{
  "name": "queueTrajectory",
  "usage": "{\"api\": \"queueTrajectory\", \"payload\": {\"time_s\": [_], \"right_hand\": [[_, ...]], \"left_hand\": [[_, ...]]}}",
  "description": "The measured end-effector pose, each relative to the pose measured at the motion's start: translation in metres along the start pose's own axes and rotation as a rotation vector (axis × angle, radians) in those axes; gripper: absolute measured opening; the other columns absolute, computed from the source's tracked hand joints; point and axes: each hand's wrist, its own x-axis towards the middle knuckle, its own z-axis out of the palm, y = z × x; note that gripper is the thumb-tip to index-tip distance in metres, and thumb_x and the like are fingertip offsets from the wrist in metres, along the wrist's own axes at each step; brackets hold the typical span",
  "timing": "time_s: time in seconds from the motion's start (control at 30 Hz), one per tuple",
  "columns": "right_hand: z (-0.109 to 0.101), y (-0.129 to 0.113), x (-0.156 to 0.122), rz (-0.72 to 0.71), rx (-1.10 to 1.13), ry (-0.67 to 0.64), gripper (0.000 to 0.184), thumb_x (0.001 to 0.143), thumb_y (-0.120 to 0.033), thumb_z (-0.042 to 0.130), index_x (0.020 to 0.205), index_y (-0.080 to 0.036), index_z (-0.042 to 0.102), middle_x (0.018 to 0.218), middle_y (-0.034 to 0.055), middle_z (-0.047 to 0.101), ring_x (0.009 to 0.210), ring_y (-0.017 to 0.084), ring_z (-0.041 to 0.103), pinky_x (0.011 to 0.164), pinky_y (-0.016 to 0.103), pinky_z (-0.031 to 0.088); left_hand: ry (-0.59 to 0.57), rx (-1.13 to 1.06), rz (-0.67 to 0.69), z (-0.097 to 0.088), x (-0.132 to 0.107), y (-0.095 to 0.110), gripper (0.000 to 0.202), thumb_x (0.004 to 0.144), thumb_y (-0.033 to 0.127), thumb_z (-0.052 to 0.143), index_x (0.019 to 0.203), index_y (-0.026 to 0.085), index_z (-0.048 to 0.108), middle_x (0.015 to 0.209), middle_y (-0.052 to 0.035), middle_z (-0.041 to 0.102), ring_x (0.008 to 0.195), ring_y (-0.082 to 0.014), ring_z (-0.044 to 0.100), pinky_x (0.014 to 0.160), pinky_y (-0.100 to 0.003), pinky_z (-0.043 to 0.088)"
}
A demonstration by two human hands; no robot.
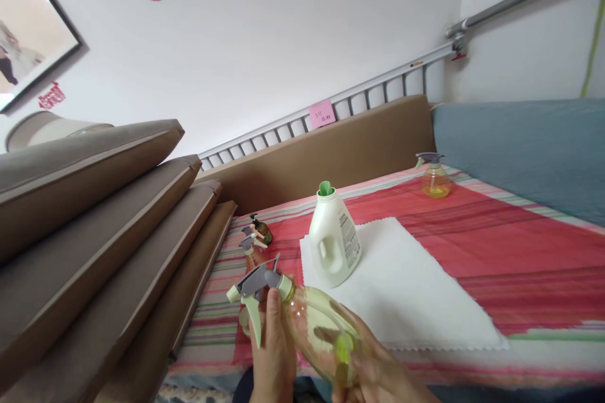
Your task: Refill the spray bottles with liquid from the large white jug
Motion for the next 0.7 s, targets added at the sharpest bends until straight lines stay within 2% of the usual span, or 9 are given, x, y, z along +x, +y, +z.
{"api": "queueTrajectory", "payload": {"time_s": [0.07, 0.13, 0.2, 0.3, 0.4, 0.47, 0.53, 0.6, 0.7], "right_hand": [[0.001, -0.003, 0.001, 0.144, 0.063, -0.062, 0.065, 0.072, -0.054, 0.066, 0.125, -0.019, 0.05, 0.104, 0.0119, 0.069, 0.04, 0.004, 0.056, 0.035, 0.011, 0.038], [0.001, -0.007, 0.003, 0.354, 0.11, -0.143, 0.072, 0.077, -0.068, 0.046, 0.115, -0.008, 0.058, 0.081, 0.0162, 0.073, 0.035, 0.006, 0.053, 0.03, 0.011, 0.033], [-0.001, -0.007, 0.005, 0.448, 0.127, -0.158, 0.075, 0.081, -0.07, 0.034, 0.11, -0.005, 0.06, 0.072, 0.0161, 0.072, 0.038, 0.009, 0.057, 0.032, 0.013, 0.037], [-0.005, 0.001, 0.001, 0.318, 0.196, -0.06, 0.058, 0.084, -0.06, 0.045, 0.113, -0.012, 0.059, 0.079, 0.0105, 0.073, 0.05, 0.01, 0.062, 0.045, 0.015, 0.046], [-0.01, 0.008, -0.004, 0.205, 0.259, -0.057, 0.05, 0.078, -0.048, 0.064, 0.118, -0.019, 0.056, 0.079, 0.0059, 0.073, 0.05, 0.008, 0.061, 0.045, 0.013, 0.044], [-0.013, 0.006, -0.003, 0.249, 0.271, -0.114, 0.05, 0.081, -0.053, 0.057, 0.116, -0.018, 0.057, 0.076, 0.0085, 0.073, 0.039, 0.006, 0.055, 0.036, 0.01, 0.036], [-0.013, 0.001, 0.0, 0.364, 0.263, -0.19, 0.06, 0.084, -0.063, 0.04, 0.111, -0.013, 0.06, 0.072, 0.0131, 0.072, 0.031, 0.005, 0.05, 0.031, 0.01, 0.03], [-0.012, -0.003, 0.003, 0.435, 0.245, -0.224, 0.066, 0.085, -0.066, 0.031, 0.108, -0.011, 0.061, 0.069, 0.0149, 0.072, 0.031, 0.006, 0.052, 0.032, 0.011, 0.032], [-0.014, 0.002, 0.005, 0.371, 0.214, -0.168, 0.067, 0.084, -0.067, 0.033, 0.104, -0.011, 0.063, 0.065, 0.0108, 0.071, 0.041, 0.011, 0.06, 0.038, 0.015, 0.042]], "left_hand": [[0.06, 0.169, 0.076, -0.004, 0.002, -0.003, 0.025, 0.065, 0.03, 0.073, 0.089, 0.024, 0.067, 0.114, -0.0045, 0.063, 0.131, -0.0258, 0.035, 0.113, -0.035, 0.017], [0.08, 0.285, 0.104, -0.006, 0.003, -0.006, 0.025, 0.066, 0.033, 0.072, 0.089, 0.024, 0.067, 0.116, -0.0047, 0.063, 0.13, -0.0257, 0.036, 0.113, -0.035, 0.017], [0.059, 0.312, 0.071, -0.006, 0.003, -0.01, 0.026, 0.072, 0.038, 0.066, 0.093, 0.022, 0.067, 0.119, -0.0069, 0.061, 0.126, -0.0267, 0.042, 0.112, -0.038, 0.023], [0.054, 0.311, 0.008, -0.003, 0.001, -0.01, 0.033, 0.079, 0.043, 0.055, 0.101, 0.02, 0.065, 0.121, -0.0096, 0.06, 0.123, -0.0274, 0.046, 0.11, -0.042, 0.027], [0.079, 0.299, -0.005, 0.003, -0.003, -0.003, 0.032, 0.073, 0.043, 0.063, 0.094, 0.02, 0.067, 0.117, -0.0093, 0.062, 0.123, -0.0278, 0.045, 0.111, -0.038, 0.024], [0.058, 0.209, -0.017, 0.009, -0.007, 0.004, 0.034, 0.069, 0.045, 0.066, 0.093, 0.02, 0.066, 0.112, -0.0088, 0.064, 0.12, -0.0279, 0.049, 0.108, -0.038, 0.03], [0.004, 0.056, -0.074, 0.016, -0.011, 0.009, 0.039, 0.07, 0.049, 0.064, 0.096, 0.02, 0.064, 0.107, -0.0084, 0.066, 0.113, -0.0274, 0.055, 0.101, -0.038, 0.041], [-0.038, -0.073, -0.149, 0.019, -0.014, 0.01, 0.042, 0.07, 0.051, 0.064, 0.099, 0.02, 0.063, 0.102, -0.0079, 0.067, 0.107, -0.0263, 0.059, 0.094, -0.037, 0.047], [-0.018, -0.102, -0.173, 0.018, -0.016, 0.005, 0.042, 0.07, 0.049, 0.065, 0.101, 0.02, 0.061, 0.103, -0.0064, 0.067, 0.108, -0.024, 0.059, 0.094, -0.034, 0.046]]}}
